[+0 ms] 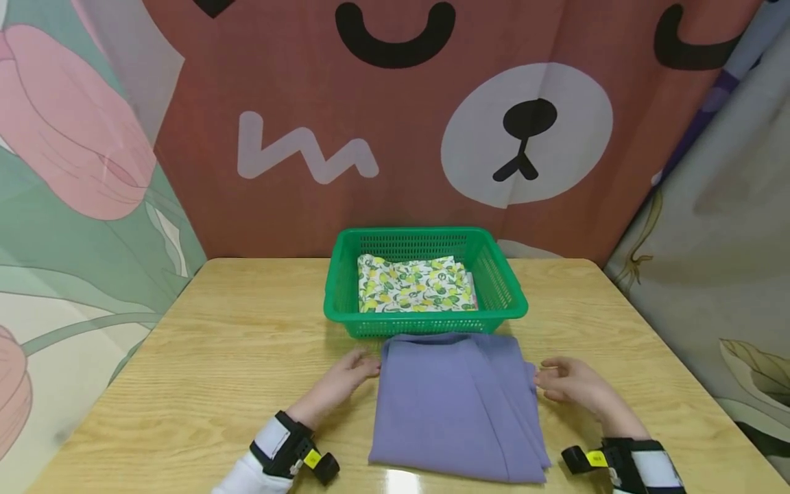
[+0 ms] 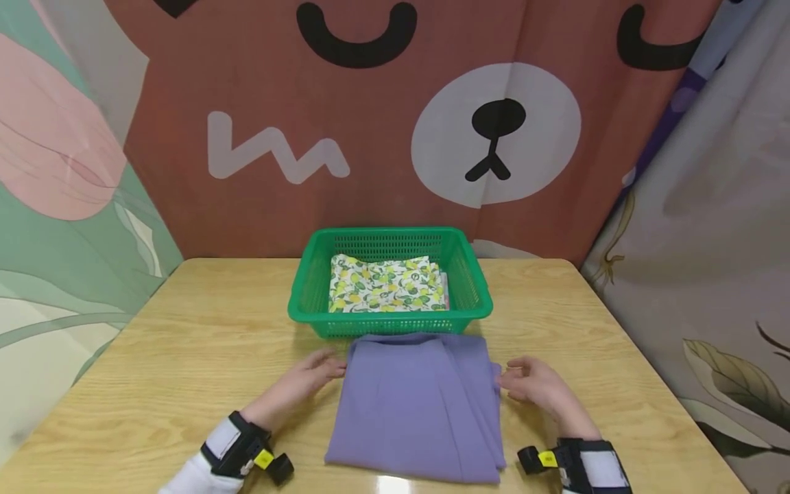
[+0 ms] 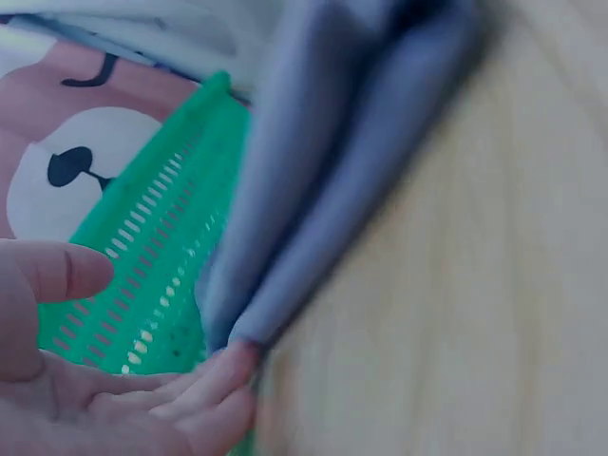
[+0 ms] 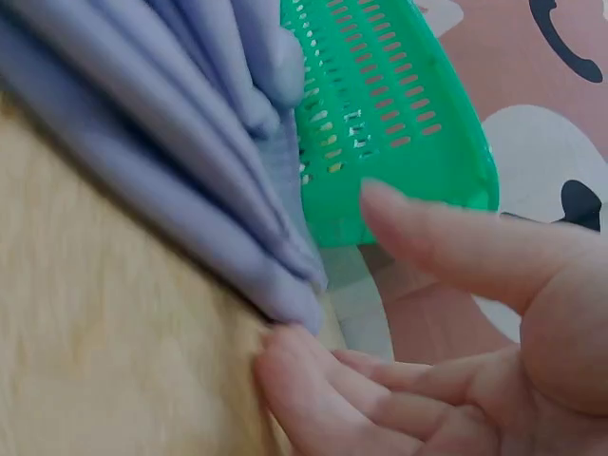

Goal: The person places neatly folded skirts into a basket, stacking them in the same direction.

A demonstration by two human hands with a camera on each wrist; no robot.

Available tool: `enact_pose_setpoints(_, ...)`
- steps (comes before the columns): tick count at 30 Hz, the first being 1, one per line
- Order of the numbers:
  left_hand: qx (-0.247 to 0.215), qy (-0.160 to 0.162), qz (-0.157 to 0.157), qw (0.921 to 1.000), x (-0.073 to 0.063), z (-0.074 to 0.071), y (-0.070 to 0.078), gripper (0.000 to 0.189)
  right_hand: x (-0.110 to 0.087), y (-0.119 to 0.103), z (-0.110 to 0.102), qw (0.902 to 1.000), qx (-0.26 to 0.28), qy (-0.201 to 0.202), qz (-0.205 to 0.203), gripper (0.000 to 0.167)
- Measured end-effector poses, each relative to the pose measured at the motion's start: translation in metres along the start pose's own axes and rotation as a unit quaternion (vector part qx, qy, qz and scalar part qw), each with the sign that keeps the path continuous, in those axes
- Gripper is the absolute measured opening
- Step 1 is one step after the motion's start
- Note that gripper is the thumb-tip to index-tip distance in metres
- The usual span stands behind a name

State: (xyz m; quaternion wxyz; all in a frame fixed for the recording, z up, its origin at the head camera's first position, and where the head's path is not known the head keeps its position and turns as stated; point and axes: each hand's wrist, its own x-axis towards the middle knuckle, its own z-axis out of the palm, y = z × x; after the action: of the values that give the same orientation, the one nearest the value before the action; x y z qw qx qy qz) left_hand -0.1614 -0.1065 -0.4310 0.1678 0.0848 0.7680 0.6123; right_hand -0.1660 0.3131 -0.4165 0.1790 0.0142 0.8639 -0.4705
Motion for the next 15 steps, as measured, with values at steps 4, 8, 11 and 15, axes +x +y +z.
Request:
enact_pose_setpoints(4, -0.108, -0.069, -0.031, 0.9913, -0.001, 0.002, -0.003, 0.063, 0.001, 0.000, 0.004, 0.9984, 0.006, -0.055, 0.006, 0.073)
enact_pose_setpoints(8, -0.153, -0.102, -0.037, 0.9823, 0.001, 0.004, -0.011, 0.059, 0.003, 0.003, 0.009, 0.9922, 0.035, -0.117, -0.023, 0.079)
enact_pose_setpoints(11, -0.174, -0.112, -0.038, 0.9777, 0.003, 0.004, -0.015, 0.057, 0.006, 0.007, 0.012, 0.9827, 0.082, -0.159, -0.047, 0.079)
enact_pose_setpoints(15, -0.183, -0.125, -0.039, 0.9743, 0.005, 0.003, -0.017, 0.056, 0.010, 0.012, 0.017, 0.9671, 0.149, -0.195, -0.066, 0.080)
